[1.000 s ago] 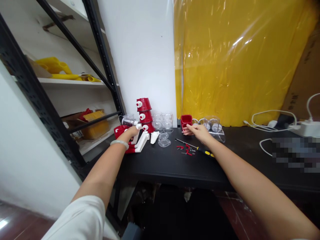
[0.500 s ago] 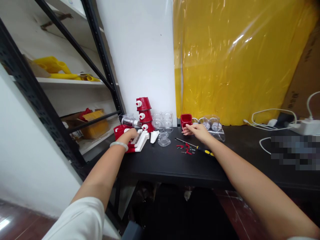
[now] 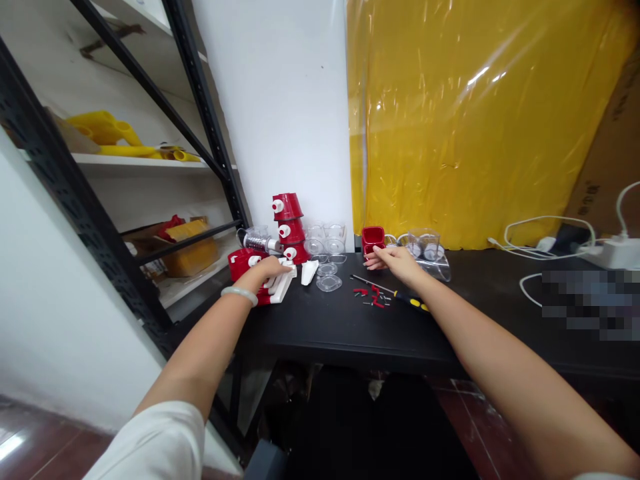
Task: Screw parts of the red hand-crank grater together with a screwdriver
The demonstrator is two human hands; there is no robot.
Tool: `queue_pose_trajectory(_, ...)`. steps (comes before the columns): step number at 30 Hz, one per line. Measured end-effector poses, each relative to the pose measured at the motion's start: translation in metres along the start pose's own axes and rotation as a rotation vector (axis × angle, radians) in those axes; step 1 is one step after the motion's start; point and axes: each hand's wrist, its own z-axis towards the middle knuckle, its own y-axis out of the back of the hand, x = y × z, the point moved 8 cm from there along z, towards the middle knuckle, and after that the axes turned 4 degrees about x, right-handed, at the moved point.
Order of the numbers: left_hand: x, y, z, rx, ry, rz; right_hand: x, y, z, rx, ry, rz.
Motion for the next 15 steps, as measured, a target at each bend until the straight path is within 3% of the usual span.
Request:
queue_pose_trajectory(7, -0.0004, -0.0012, -0.0042, 0.06, 0.009, 0.066, 0.0012, 0.0001, 0.0004, -0.001, 0.019, 0.029)
queue_pose_trajectory(15, -0.0056, -0.0045, -0.001, 0.035, -0.013, 0.149, 0.0039, -0.0009, -0.001, -0.004, 0.019, 0.009)
